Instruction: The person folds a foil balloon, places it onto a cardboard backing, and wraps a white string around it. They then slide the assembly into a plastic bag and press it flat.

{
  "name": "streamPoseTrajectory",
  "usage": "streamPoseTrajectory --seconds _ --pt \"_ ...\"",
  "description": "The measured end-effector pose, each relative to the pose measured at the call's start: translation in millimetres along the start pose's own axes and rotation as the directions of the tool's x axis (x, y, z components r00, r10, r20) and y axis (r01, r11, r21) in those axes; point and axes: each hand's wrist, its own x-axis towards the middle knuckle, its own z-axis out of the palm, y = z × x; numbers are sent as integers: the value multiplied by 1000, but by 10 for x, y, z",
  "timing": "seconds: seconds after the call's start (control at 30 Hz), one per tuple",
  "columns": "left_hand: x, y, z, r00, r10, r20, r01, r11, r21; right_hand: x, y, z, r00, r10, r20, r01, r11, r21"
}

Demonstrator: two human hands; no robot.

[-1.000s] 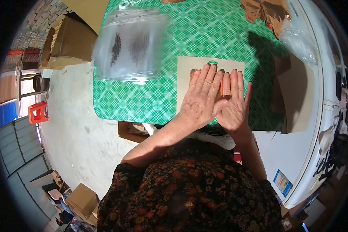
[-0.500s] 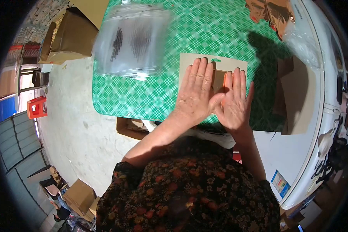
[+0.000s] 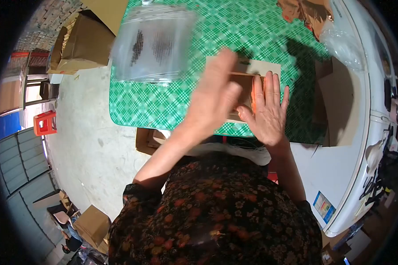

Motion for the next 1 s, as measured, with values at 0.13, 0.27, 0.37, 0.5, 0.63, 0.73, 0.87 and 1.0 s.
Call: streamPoseTrajectory --seconds 0.13,0.27,0.37,0.5,0.63,0.73,0.87,1.0 --pt "-36 -142 557 970 203 135 -229 950 212 12 -2 60 1000 13 6 -13 999 -51" --pt "-6 -279 617 968 169 187 -231 893 386 6 13 63 1000 -6 -2 6 997 -76" --pt "-9 -290 628 971 135 199 -213 867 450 19 13 55 1000 4 18 -2 995 -102" --pt "-2 -253 627 971 139 193 -215 864 456 -16 91 32 999 -23 -22 24 999 26" --pt "9 -243 641 969 139 202 -225 833 506 -60 207 4 997 21 -70 -18 999 37" --pt "17 -212 656 972 132 196 -219 816 534 -143 333 -56 993 14 -118 -19 999 -37" --pt "12 -232 671 970 147 195 -234 791 565 -350 513 -136 979 88 -185 -93 995 -19" --pt "-10 -255 696 973 154 175 -229 763 604 -617 374 -323 948 164 -274 -130 982 138"
